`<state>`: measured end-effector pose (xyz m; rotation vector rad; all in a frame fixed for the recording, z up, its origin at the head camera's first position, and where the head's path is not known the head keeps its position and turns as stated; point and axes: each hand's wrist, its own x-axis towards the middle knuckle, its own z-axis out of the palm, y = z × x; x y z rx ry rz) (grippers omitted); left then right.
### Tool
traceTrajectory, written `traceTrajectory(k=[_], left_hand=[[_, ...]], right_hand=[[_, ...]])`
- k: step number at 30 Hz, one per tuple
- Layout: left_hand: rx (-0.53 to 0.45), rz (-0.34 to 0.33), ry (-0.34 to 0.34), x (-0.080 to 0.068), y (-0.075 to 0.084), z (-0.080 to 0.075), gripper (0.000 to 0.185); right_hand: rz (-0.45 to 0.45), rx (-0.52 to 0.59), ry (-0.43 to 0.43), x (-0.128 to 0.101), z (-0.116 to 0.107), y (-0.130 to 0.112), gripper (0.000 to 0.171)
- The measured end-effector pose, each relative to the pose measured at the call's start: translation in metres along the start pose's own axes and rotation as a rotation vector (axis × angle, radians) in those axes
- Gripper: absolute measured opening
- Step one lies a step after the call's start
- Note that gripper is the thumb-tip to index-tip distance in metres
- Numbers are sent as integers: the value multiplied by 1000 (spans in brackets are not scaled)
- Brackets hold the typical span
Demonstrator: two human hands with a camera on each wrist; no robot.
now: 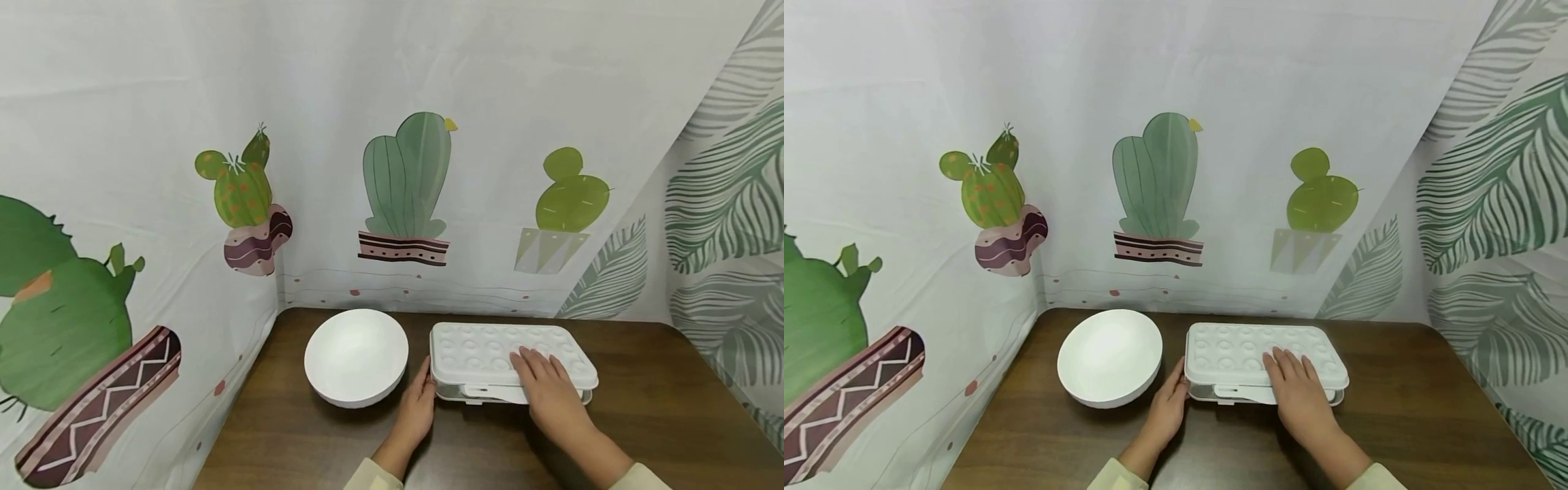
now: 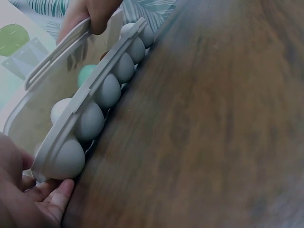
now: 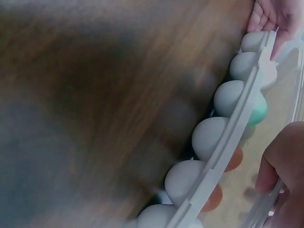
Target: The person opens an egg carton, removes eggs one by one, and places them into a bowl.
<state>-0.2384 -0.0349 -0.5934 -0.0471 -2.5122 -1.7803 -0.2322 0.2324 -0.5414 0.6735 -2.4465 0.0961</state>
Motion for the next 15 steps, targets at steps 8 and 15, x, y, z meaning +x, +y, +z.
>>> traceTrajectory(k=[8, 15], left_hand=[[-5, -3, -14, 3, -2, 1, 61], [0, 9, -17, 2, -3, 1, 63]], right_hand=[[20, 8, 6, 7, -6, 1, 59], [31, 6, 17, 12, -14, 2, 60]])
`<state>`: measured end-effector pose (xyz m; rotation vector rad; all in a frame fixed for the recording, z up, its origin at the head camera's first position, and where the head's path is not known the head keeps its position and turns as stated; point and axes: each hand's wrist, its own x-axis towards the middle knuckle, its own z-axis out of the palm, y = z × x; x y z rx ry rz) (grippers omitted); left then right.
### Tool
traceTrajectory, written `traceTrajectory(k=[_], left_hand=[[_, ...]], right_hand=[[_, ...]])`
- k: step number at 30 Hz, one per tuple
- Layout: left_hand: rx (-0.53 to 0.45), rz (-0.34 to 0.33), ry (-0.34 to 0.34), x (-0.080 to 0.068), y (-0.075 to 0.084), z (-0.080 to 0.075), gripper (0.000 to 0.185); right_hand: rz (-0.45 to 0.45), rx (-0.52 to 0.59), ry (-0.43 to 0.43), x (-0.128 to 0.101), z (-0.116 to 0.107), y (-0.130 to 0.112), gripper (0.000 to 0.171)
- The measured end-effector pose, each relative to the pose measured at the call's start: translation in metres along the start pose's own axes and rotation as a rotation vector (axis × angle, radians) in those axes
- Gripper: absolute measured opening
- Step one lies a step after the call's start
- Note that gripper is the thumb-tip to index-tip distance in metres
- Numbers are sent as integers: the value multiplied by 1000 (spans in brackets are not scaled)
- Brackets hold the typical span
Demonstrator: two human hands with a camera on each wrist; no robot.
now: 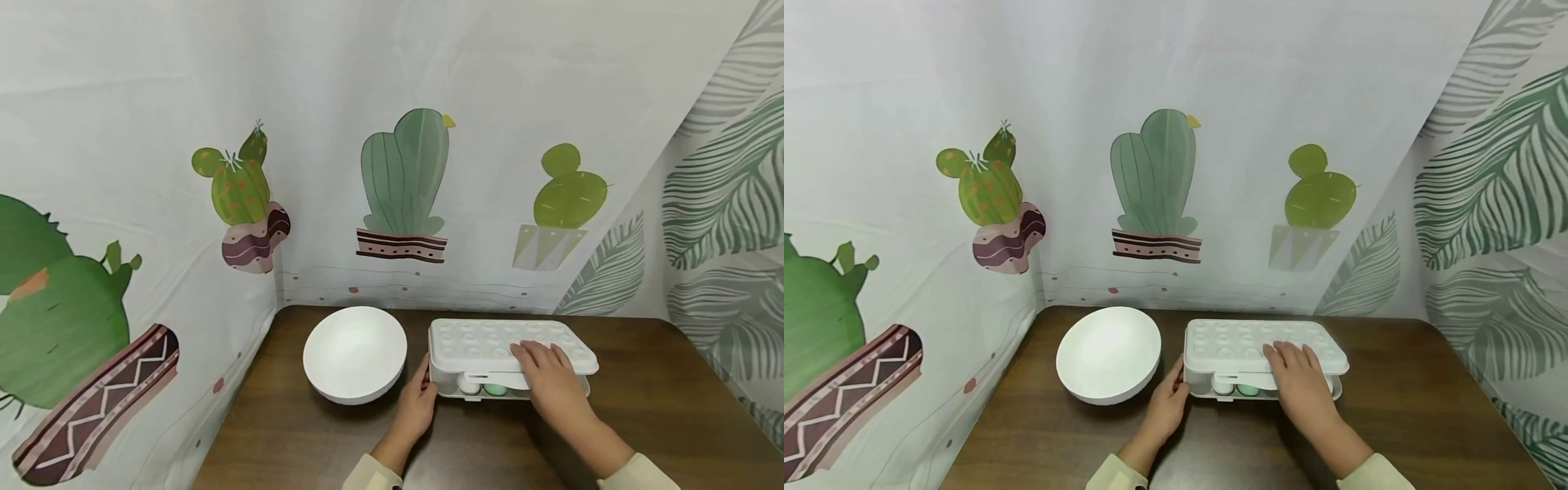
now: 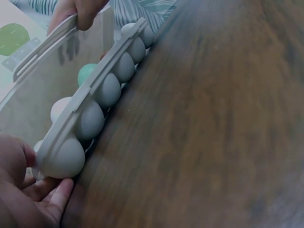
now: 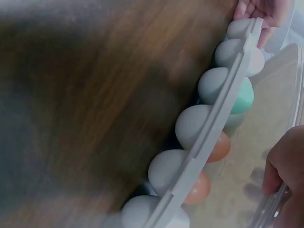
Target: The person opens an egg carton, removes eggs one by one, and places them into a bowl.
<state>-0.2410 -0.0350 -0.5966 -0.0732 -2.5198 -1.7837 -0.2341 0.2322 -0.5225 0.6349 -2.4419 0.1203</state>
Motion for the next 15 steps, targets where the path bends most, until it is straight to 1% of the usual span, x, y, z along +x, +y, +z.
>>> traceTrajectory(k=[7, 10, 13, 15], left_hand=[[-6, 3, 7, 1, -1, 1, 63], [-34, 3, 16, 1, -2, 2, 64], [-68, 2, 23, 1, -3, 3, 65], [-81, 13, 24, 1, -4, 3, 65]], right_hand=[[4, 3, 25, 5, -5, 5, 69], [7, 8, 40, 8, -8, 8, 74], [14, 22, 57, 12, -12, 9, 73], [16, 30, 74, 15, -14, 10, 72]])
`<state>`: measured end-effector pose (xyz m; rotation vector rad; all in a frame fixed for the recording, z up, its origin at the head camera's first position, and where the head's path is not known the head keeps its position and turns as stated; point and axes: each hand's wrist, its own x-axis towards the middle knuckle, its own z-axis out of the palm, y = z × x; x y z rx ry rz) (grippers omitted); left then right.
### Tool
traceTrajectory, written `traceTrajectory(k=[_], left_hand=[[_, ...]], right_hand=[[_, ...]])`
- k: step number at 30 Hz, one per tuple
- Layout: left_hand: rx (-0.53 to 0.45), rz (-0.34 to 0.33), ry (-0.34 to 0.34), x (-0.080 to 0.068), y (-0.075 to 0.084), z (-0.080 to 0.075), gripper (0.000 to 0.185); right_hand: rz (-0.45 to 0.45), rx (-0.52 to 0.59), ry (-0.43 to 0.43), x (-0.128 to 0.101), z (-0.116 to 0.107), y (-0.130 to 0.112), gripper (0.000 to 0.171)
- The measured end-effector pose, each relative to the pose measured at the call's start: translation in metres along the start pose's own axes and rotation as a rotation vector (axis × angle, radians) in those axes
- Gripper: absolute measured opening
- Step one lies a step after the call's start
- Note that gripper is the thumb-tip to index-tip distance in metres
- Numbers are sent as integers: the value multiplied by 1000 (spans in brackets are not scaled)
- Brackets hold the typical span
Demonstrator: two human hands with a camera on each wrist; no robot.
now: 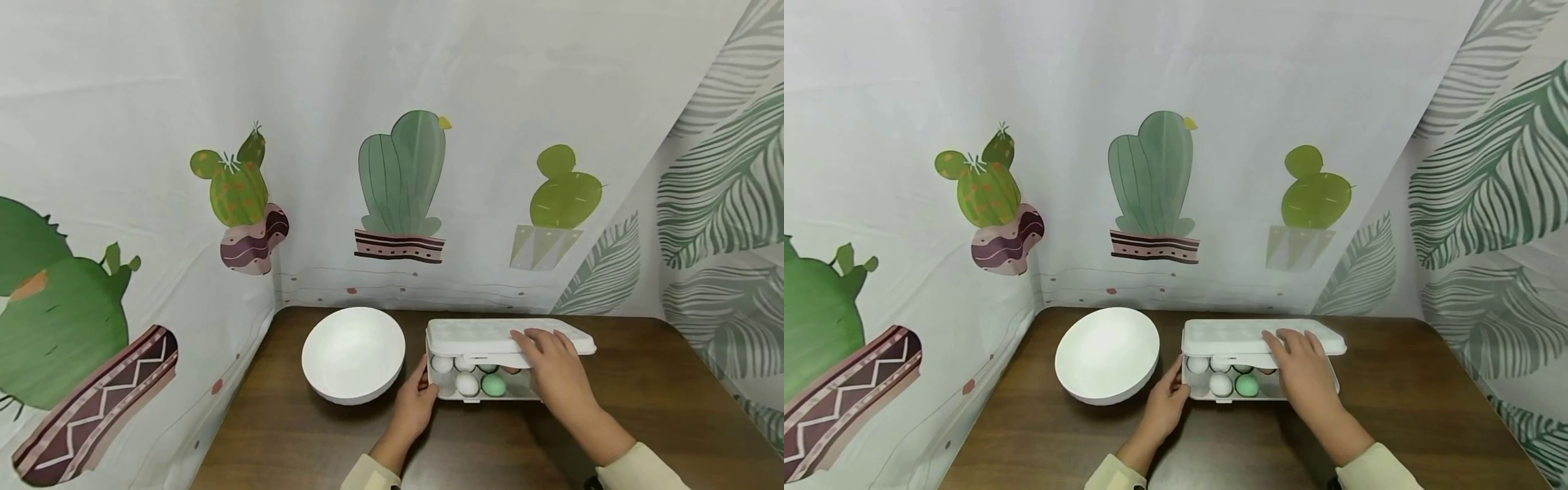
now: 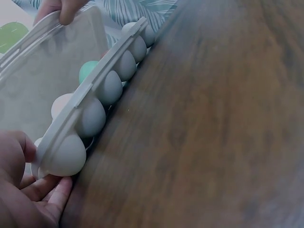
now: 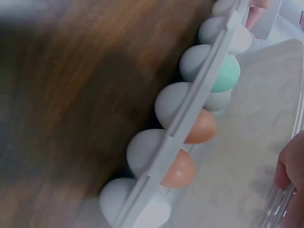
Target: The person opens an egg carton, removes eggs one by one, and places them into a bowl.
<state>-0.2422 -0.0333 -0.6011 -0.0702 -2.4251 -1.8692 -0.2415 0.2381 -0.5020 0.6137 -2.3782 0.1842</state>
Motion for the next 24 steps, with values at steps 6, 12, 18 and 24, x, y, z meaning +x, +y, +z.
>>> traceTrajectory(k=[6, 12, 18, 24], left_hand=[[-28, -34, -15, 0, 1, 0, 68], [-44, -49, -22, -1, 2, -1, 71], [-59, -54, -22, -2, 2, -2, 72], [-80, -45, -27, -3, 3, -3, 72]], right_hand=[[-20, 30, 57, 8, -5, 2, 75], [-34, 52, 97, 15, -6, 7, 70], [-34, 59, 98, 21, -9, 9, 77], [-22, 53, 135, 29, -9, 12, 57]])
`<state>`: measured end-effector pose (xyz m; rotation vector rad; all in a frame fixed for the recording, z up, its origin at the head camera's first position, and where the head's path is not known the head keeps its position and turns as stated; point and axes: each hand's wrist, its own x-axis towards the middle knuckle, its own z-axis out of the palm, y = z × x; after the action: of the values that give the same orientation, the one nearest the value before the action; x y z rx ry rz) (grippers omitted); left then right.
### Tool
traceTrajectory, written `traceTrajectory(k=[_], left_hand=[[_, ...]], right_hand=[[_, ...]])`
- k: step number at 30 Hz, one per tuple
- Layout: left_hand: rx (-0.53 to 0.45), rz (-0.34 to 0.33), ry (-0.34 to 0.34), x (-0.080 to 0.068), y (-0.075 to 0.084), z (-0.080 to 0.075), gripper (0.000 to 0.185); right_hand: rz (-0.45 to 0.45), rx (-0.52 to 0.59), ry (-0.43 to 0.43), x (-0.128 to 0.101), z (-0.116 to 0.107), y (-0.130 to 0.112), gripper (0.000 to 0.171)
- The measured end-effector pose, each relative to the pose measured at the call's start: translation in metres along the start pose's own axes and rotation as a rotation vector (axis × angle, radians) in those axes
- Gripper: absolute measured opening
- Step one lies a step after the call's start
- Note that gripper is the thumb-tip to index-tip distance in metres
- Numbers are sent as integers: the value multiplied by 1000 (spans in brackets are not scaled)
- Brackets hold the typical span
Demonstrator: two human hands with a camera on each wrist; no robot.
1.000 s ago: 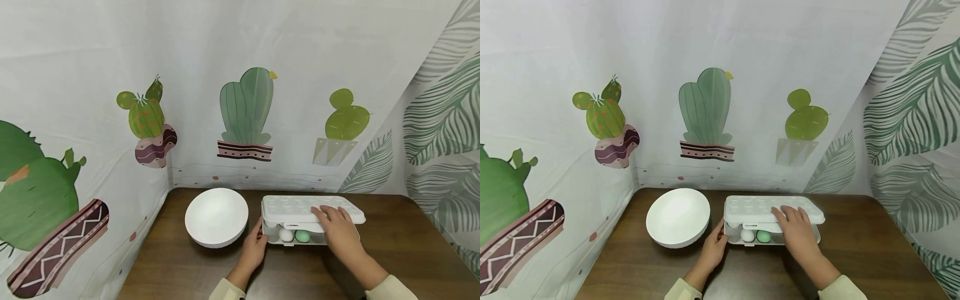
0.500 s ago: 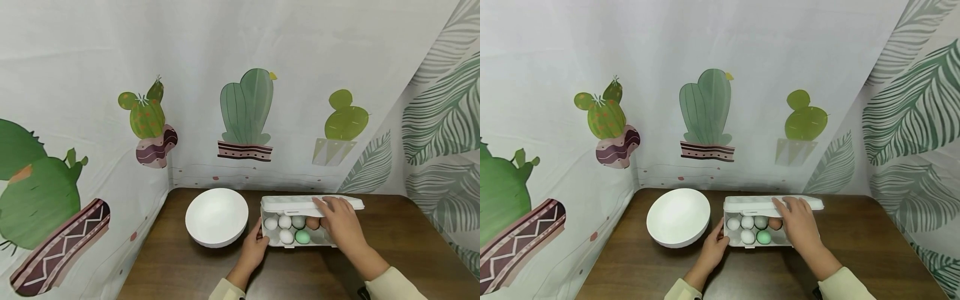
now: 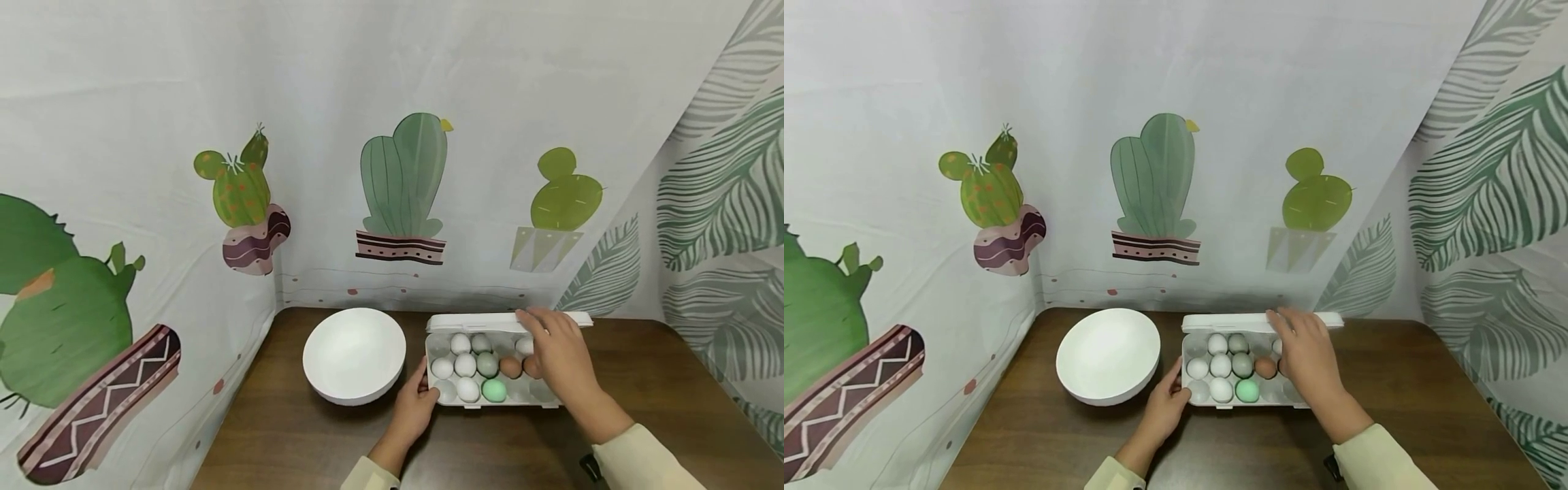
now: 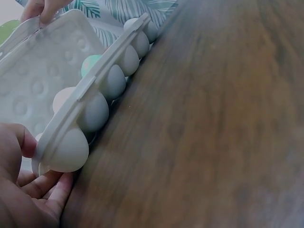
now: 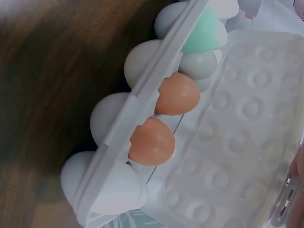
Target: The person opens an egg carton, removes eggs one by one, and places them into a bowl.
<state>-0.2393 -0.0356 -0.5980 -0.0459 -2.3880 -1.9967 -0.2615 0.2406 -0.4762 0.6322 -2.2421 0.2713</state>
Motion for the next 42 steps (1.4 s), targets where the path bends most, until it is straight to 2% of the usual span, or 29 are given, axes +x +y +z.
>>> traceTrajectory(k=[4, 10, 27, 38, 42], left_hand=[[5, -1, 2, -1, 0, 0, 71], [22, 21, 0, -3, -1, -1, 71], [-9, -9, -24, -6, 3, -4, 72], [12, 6, -19, -4, 3, -4, 72], [18, 6, -9, -3, 3, -5, 72]], right_hand=[[9, 8, 36, 4, 2, 2, 46], [12, 5, 66, 8, 5, 3, 45], [42, -36, 46, 30, 7, 11, 39], [60, -60, 76, 42, 13, 20, 33], [68, -49, 97, 47, 19, 23, 25]])
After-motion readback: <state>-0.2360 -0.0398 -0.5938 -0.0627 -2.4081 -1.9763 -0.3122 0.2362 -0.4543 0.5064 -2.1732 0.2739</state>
